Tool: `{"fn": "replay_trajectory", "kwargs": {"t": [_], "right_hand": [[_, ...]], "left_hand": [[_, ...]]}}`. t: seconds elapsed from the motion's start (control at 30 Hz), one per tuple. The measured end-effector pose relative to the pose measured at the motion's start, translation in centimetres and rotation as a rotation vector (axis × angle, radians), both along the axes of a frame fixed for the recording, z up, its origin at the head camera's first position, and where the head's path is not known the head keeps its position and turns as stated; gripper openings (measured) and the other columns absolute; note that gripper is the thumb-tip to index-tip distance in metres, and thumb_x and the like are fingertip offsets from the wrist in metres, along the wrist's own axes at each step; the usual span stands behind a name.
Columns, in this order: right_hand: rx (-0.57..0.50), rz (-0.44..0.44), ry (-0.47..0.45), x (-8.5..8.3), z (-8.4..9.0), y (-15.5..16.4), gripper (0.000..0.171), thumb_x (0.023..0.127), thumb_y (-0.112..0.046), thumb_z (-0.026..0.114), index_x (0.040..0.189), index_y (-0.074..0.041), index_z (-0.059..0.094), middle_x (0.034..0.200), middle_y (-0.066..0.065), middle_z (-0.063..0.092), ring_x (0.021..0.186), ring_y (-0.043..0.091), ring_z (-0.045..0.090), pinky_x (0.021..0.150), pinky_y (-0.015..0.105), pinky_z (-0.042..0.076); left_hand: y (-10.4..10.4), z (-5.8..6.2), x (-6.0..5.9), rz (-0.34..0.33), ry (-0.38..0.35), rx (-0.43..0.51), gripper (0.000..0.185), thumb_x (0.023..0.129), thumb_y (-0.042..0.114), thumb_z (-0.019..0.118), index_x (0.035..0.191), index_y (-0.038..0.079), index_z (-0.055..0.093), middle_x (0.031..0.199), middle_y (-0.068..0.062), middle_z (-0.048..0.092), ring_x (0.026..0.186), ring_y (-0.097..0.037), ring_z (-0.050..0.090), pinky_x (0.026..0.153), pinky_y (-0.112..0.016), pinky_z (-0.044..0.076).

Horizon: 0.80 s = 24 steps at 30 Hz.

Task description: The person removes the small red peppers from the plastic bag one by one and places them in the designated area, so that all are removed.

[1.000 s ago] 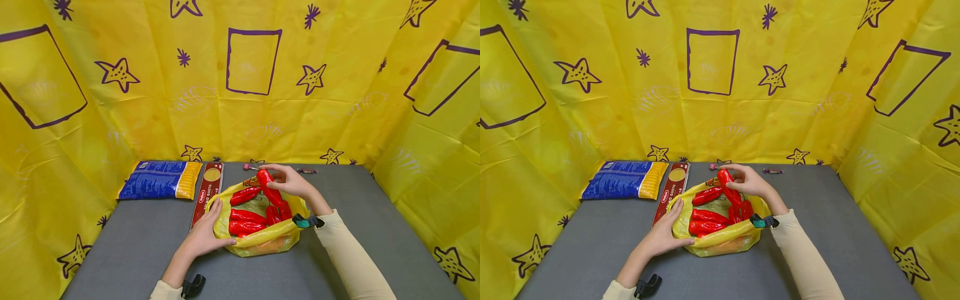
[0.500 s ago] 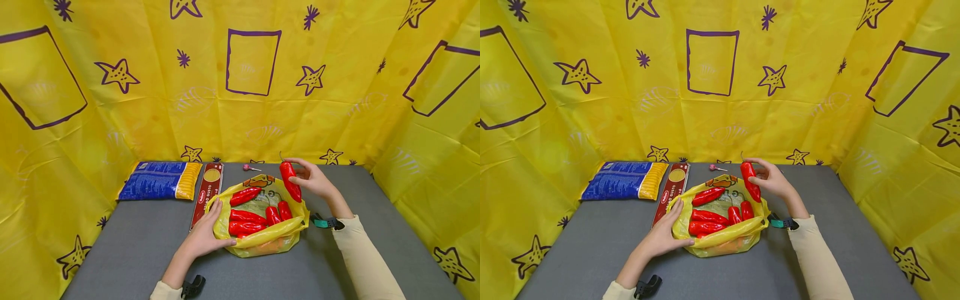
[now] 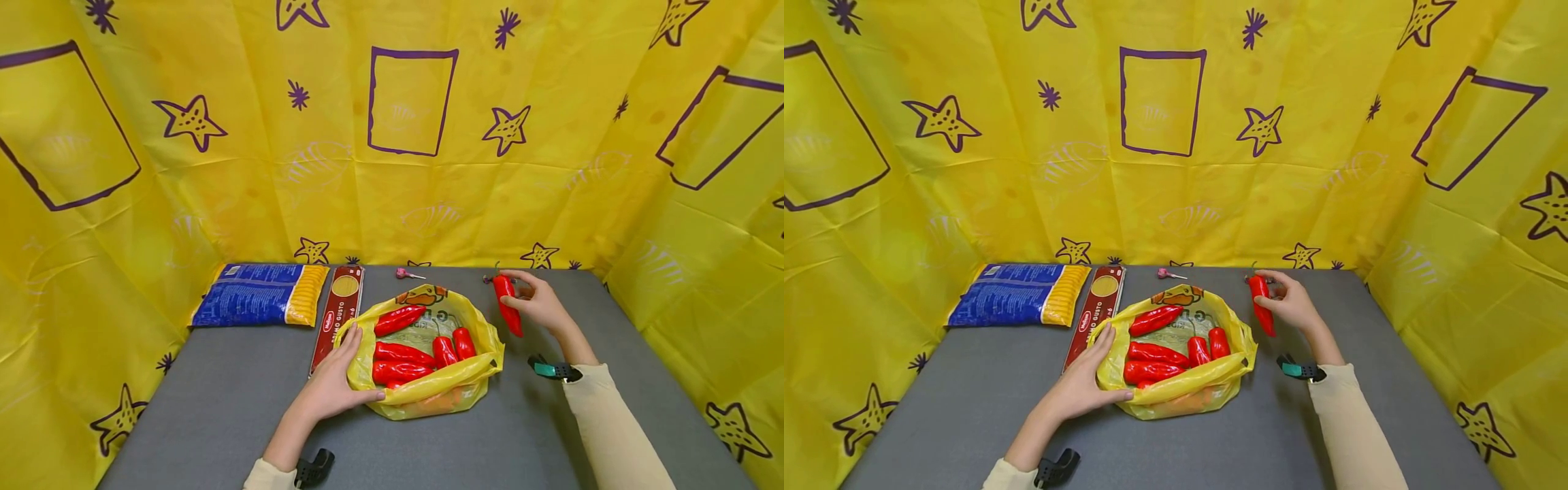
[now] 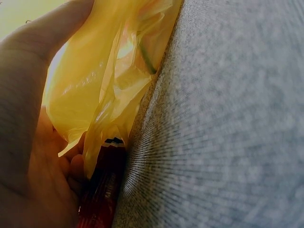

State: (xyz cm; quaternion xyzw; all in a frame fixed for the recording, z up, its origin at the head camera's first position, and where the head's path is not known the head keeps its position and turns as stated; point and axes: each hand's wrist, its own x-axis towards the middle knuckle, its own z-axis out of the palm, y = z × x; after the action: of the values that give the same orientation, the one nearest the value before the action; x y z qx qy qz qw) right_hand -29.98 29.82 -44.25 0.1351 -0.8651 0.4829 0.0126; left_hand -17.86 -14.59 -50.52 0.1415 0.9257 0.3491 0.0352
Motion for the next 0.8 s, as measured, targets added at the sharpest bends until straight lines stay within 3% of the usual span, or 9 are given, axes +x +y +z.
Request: {"fn": "replay_trajectory", "kwargs": {"t": [0.27,0.47,0.63,0.73,0.8], "right_hand": [[0.103,-0.029,-0.055,-1.1,-3.5,0.5,0.062,0.096,-0.014,0.078,0.152,-0.001,0.055,0.134,0.031,0.063,0.075,0.016,0.064,0.062,0.03,0.056],[0.188,-0.056,-0.072,-2.3,-4.5,0.2,0.06,0.095,-0.019,0.078,0.15,-0.004,0.057,0.135,0.031,0.062,0.089,0.025,0.069,0.068,0.028,0.057],[0.232,-0.03,-0.084,-3.1,-4.6,0.2,0.06,0.095,-0.02,0.077,0.15,-0.003,0.057,0.136,0.033,0.061,0.096,0.033,0.072,0.069,0.03,0.057],[0.245,-0.017,-0.088,-3.4,-4.7,0.4,0.059,0.097,-0.02,0.075,0.15,-0.002,0.056,0.141,0.034,0.058,0.104,0.041,0.072,0.076,0.038,0.06],[0.254,-0.029,-0.092,-3.5,-5.0,0.5,0.059,0.099,-0.023,0.073,0.151,-0.003,0.056,0.146,0.034,0.056,0.116,0.048,0.067,0.088,0.048,0.061]], "left_hand": [[0.0,0.0,0.1,0.002,0.001,-0.002,0.13,0.074,0.073,0.084,0.171,0.018,0.017,0.179,0.0,0.008,0.161,-0.039,0.025,0.123,-0.071,0.023],[0.0,0.0,0.1,0.005,-0.001,0.002,0.13,0.074,0.073,0.084,0.171,0.019,0.017,0.179,0.0,0.008,0.161,-0.038,0.025,0.123,-0.071,0.023],[0.0,0.1,0.1,0.007,0.011,-0.004,0.13,0.074,0.073,0.084,0.171,0.018,0.018,0.179,0.0,0.009,0.161,-0.038,0.025,0.123,-0.071,0.023],[0.1,0.0,0.2,0.01,0.017,-0.004,0.13,0.074,0.072,0.085,0.171,0.017,0.02,0.179,-0.002,0.011,0.16,-0.039,0.026,0.123,-0.072,0.024],[0.1,0.0,0.2,0.013,0.007,-0.002,0.13,0.073,0.072,0.085,0.171,0.018,0.019,0.179,-0.001,0.01,0.16,-0.039,0.026,0.123,-0.072,0.024]]}}
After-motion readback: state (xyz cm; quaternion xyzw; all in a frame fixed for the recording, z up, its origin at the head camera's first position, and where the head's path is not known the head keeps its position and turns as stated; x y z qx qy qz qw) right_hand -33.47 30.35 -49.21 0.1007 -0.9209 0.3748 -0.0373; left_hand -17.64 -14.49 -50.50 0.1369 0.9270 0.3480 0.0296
